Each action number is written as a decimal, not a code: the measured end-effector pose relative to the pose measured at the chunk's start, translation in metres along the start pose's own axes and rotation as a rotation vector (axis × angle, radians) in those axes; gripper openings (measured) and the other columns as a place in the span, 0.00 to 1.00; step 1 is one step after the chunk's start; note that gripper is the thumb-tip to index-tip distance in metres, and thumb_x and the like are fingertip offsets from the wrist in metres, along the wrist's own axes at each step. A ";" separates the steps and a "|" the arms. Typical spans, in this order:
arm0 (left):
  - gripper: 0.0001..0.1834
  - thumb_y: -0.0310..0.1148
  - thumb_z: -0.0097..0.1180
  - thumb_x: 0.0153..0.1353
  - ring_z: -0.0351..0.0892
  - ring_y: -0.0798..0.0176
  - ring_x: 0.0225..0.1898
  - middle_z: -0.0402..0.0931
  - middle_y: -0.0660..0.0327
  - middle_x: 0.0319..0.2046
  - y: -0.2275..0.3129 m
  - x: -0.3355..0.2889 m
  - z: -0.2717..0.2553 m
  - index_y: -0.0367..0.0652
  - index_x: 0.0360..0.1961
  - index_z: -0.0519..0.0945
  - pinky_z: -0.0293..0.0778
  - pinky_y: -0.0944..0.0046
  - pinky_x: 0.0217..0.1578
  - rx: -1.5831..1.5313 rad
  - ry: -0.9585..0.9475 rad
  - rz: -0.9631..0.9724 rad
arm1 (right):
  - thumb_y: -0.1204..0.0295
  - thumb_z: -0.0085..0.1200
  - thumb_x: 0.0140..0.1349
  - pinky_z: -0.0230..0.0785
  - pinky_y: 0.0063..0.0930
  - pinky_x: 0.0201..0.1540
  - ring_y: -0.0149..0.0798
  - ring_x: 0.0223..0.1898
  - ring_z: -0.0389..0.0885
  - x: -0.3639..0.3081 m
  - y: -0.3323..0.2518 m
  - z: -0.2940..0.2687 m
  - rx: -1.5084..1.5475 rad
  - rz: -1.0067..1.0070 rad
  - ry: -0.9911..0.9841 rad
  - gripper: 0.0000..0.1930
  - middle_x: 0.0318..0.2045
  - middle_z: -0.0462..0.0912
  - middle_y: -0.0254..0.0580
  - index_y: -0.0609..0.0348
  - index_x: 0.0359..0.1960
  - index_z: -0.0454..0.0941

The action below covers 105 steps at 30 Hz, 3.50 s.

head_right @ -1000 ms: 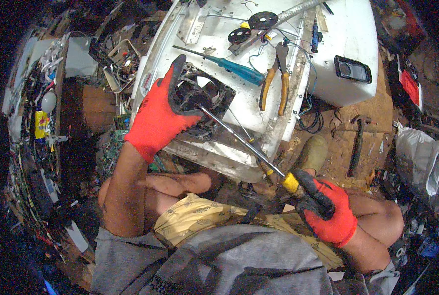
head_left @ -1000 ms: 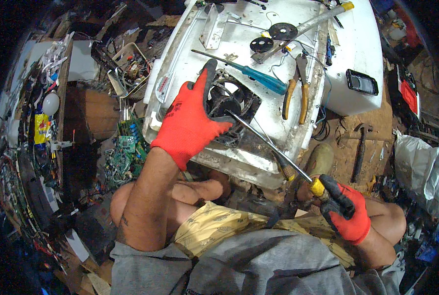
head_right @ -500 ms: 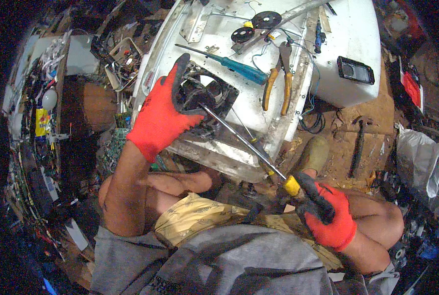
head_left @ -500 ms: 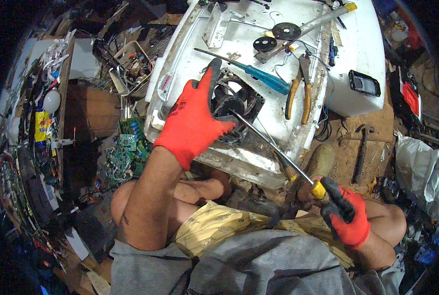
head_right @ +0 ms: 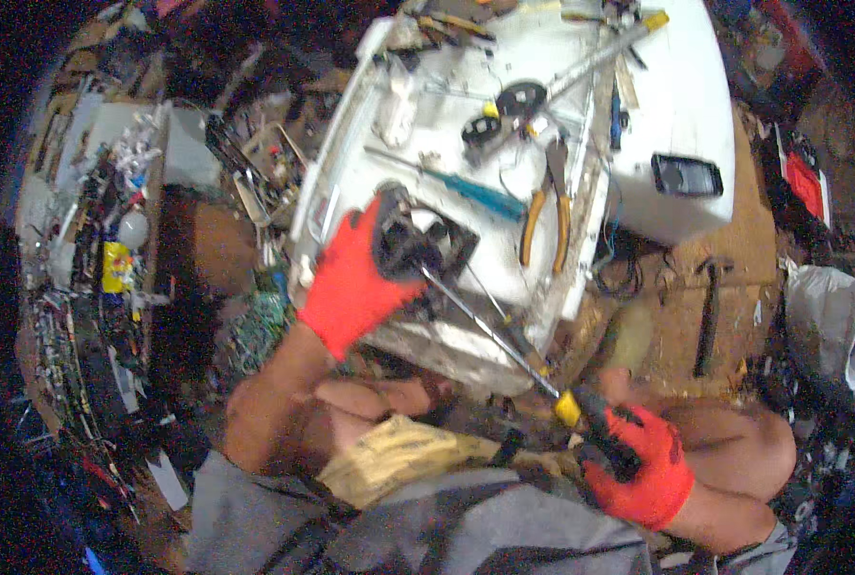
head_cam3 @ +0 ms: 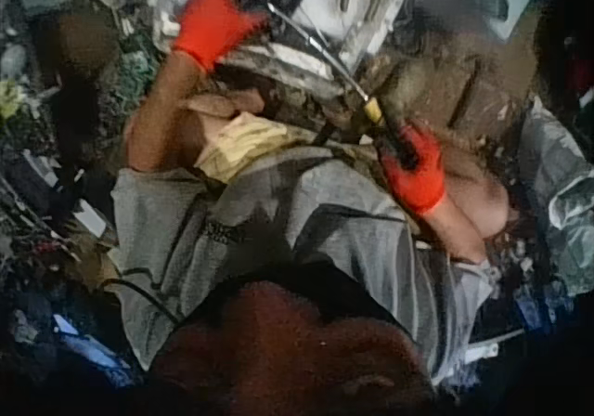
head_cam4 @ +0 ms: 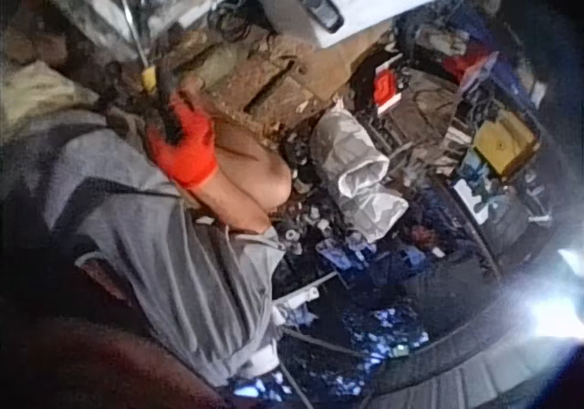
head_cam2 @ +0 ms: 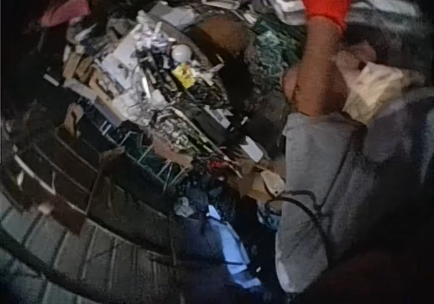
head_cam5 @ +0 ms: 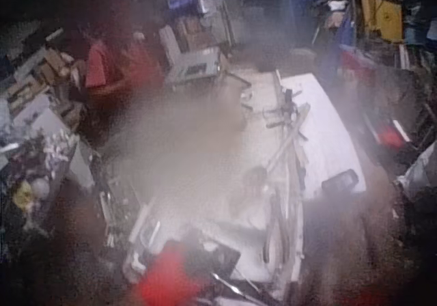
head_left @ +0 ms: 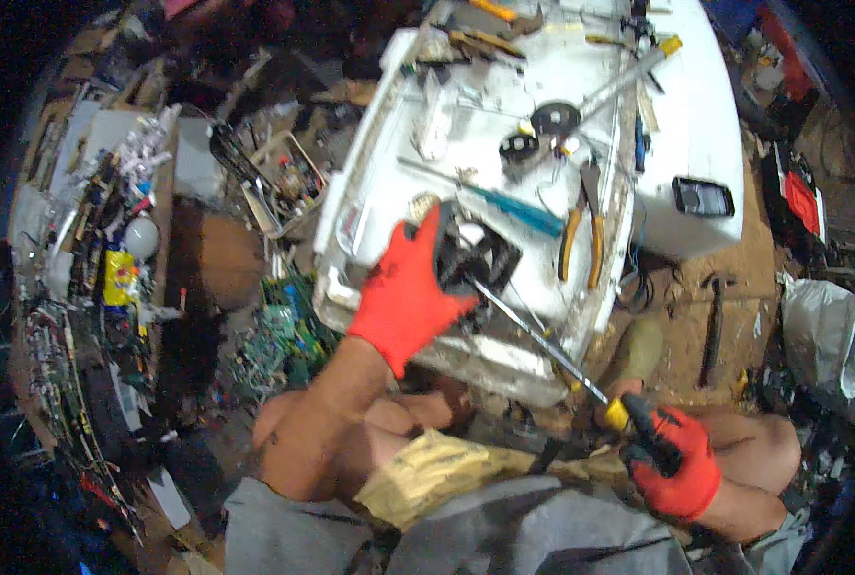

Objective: The person disassembles a computer fan using a screwdriver. They remove screws from the fan housing, separate the fan blade from the frame, and set the components aside on a white work surface.

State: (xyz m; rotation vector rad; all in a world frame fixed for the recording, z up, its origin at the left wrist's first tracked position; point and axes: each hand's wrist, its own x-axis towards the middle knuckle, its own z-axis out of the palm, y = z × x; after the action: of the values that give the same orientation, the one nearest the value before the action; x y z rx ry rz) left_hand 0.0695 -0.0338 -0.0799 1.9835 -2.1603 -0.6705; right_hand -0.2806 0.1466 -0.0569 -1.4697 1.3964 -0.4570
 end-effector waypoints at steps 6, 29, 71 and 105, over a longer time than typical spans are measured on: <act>0.58 0.42 0.77 0.43 0.72 0.35 0.59 0.63 0.36 0.61 0.009 0.002 -0.011 0.40 0.73 0.57 0.72 0.48 0.59 -0.072 -0.103 -0.016 | 0.71 0.71 0.46 0.77 0.42 0.46 0.55 0.41 0.84 0.007 0.009 -0.002 0.035 -0.007 -0.011 0.28 0.41 0.83 0.54 0.61 0.52 0.78; 0.57 0.38 0.76 0.42 0.73 0.39 0.55 0.68 0.43 0.52 -0.003 0.005 0.003 0.41 0.72 0.57 0.73 0.48 0.55 -0.090 0.053 0.127 | 0.70 0.63 0.45 0.73 0.45 0.30 0.55 0.29 0.80 0.038 -0.044 -0.030 -0.322 -0.118 -0.053 0.22 0.32 0.79 0.47 0.54 0.46 0.81; 0.59 0.31 0.80 0.33 0.73 0.43 0.55 0.69 0.45 0.53 -0.008 0.011 0.016 0.43 0.70 0.62 0.71 0.50 0.58 -0.279 0.050 0.089 | 0.77 0.57 0.66 0.73 0.33 0.54 0.35 0.49 0.81 -0.001 0.021 -0.006 0.665 0.653 -0.042 0.18 0.49 0.83 0.41 0.61 0.58 0.75; 0.54 0.32 0.78 0.35 0.74 0.39 0.51 0.71 0.40 0.52 0.033 -0.002 0.016 0.33 0.66 0.63 0.73 0.49 0.52 0.132 0.242 0.190 | 0.78 0.55 0.64 0.74 0.32 0.43 0.36 0.38 0.82 -0.004 -0.038 -0.015 0.401 0.236 -0.154 0.25 0.38 0.85 0.44 0.64 0.64 0.70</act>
State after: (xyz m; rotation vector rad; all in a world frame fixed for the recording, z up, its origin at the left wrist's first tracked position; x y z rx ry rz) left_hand 0.0334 -0.0269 -0.0799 1.7794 -2.2531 -0.2518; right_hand -0.2746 0.1371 -0.0168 -0.9826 1.2503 -0.4338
